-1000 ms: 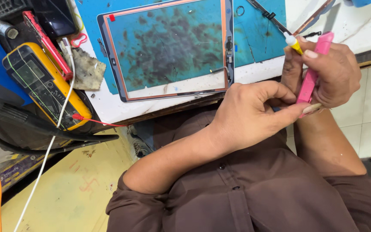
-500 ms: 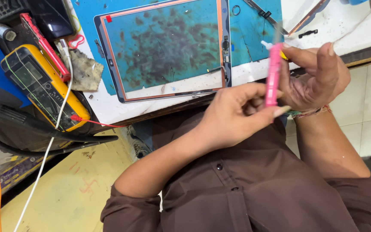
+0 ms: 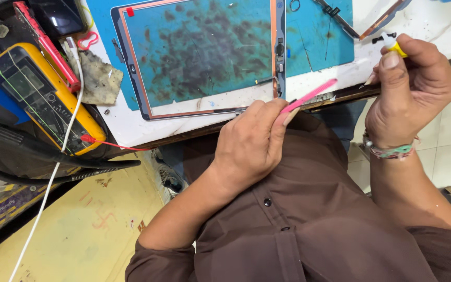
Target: The person works on a tablet screen, using a pink utility knife to pry and separate the edges of the glass from the frame. They apply a small amount of liquid from a yellow tube onto the screen's edge and continue to scrape and lift the glass panel with the knife. The person lifts the screen to inspect the separation and then places it back down to continue working on the edges.
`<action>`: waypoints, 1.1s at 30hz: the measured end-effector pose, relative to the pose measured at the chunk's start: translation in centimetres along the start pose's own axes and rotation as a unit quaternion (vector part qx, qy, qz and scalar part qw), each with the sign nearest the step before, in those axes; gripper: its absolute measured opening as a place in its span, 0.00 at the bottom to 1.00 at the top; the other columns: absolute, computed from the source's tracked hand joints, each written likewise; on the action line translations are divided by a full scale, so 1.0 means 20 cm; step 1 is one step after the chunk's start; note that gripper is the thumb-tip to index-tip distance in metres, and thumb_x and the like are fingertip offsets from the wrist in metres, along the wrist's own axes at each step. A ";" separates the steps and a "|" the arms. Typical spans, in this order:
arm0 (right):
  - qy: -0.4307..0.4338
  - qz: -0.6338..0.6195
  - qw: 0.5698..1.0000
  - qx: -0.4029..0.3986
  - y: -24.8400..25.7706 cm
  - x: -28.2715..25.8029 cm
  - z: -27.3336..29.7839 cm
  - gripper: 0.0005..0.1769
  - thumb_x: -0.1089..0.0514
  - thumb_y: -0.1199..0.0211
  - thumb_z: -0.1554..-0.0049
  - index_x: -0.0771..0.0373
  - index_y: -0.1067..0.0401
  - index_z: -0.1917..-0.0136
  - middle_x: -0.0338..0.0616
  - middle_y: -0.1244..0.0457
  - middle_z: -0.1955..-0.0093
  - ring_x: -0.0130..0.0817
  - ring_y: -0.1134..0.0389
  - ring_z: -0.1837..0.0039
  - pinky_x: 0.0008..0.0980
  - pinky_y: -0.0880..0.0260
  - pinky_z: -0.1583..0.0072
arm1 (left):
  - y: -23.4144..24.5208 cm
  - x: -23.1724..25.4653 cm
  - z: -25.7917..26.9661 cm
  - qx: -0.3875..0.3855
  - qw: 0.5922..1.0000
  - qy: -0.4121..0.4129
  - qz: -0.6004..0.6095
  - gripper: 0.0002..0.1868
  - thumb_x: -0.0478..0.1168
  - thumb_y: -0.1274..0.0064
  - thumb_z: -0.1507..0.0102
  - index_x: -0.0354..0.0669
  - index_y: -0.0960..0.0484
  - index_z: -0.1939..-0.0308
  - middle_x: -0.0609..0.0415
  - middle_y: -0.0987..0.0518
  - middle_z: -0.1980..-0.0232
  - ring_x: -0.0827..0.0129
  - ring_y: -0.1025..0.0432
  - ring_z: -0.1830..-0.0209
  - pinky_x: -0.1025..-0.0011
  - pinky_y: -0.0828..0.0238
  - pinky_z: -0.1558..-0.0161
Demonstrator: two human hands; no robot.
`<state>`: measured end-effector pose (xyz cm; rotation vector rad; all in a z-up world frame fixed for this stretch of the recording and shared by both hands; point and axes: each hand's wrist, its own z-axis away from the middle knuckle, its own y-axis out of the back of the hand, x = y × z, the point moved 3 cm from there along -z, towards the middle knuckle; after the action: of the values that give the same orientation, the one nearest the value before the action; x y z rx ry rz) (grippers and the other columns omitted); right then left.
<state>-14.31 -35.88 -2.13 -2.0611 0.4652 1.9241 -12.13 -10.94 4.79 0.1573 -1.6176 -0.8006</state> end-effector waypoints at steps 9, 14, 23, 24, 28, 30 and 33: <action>-0.056 0.057 0.996 -0.051 -0.07 -0.09 -0.03 0.08 0.66 0.31 0.32 0.72 0.26 0.41 0.44 0.32 0.54 0.24 0.31 0.55 0.21 0.31 0.52 | -0.02 -0.02 -0.01 0.043 0.993 0.000 -0.109 0.17 0.39 0.44 0.30 0.38 0.24 0.39 0.51 0.24 0.64 0.58 0.25 0.71 0.64 0.28 0.67; -0.046 0.109 0.989 -0.087 -0.11 -0.11 -0.05 0.07 0.69 0.31 0.31 0.74 0.26 0.43 0.43 0.32 0.52 0.21 0.33 0.53 0.19 0.33 0.49 | -0.05 -0.01 -0.02 -0.005 0.993 0.000 -0.118 0.26 0.39 0.45 0.31 0.33 0.28 0.31 0.52 0.25 0.75 0.58 0.27 0.79 0.61 0.30 0.73; -0.025 0.092 0.992 -0.081 -0.09 -0.07 -0.05 0.07 0.69 0.32 0.30 0.74 0.27 0.42 0.43 0.33 0.50 0.22 0.32 0.52 0.19 0.32 0.47 | -0.11 0.03 0.00 -0.057 0.985 0.087 0.136 0.15 0.41 0.52 0.28 0.38 0.28 0.41 0.41 0.19 0.62 0.44 0.23 0.62 0.52 0.28 0.63; -0.020 0.085 0.993 -0.076 -0.08 -0.06 -0.05 0.07 0.69 0.32 0.31 0.74 0.28 0.42 0.43 0.33 0.50 0.22 0.32 0.51 0.19 0.32 0.47 | -0.11 0.02 0.00 -0.071 0.981 0.105 0.144 0.14 0.41 0.53 0.27 0.38 0.28 0.41 0.42 0.19 0.64 0.44 0.23 0.63 0.52 0.28 0.63; -0.013 0.077 0.995 -0.068 -0.06 -0.04 -0.04 0.08 0.68 0.33 0.32 0.75 0.28 0.42 0.43 0.33 0.49 0.24 0.32 0.51 0.19 0.34 0.48 | -0.17 -0.02 0.03 -0.131 0.946 0.186 0.229 0.13 0.41 0.56 0.27 0.37 0.27 0.42 0.47 0.19 0.67 0.56 0.23 0.67 0.61 0.27 0.63; -0.019 0.075 0.995 -0.069 -0.06 -0.04 -0.04 0.08 0.69 0.32 0.32 0.74 0.27 0.41 0.43 0.33 0.50 0.23 0.32 0.52 0.19 0.33 0.48 | -0.21 -0.05 0.05 -0.148 0.909 0.239 0.306 0.13 0.40 0.58 0.27 0.36 0.28 0.42 0.50 0.18 0.65 0.65 0.24 0.70 0.67 0.26 0.64; -0.023 0.077 0.993 -0.082 -0.08 -0.06 -0.03 0.08 0.70 0.31 0.31 0.73 0.27 0.40 0.42 0.33 0.49 0.22 0.32 0.52 0.19 0.31 0.48 | -0.31 -0.08 0.09 -0.149 0.848 0.299 0.411 0.13 0.39 0.60 0.27 0.34 0.28 0.43 0.52 0.18 0.59 0.73 0.26 0.70 0.72 0.25 0.63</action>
<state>-13.11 -34.57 -0.89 -2.1320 0.4830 2.1597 -15.48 -13.94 -0.09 -0.4549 -0.8061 -0.2621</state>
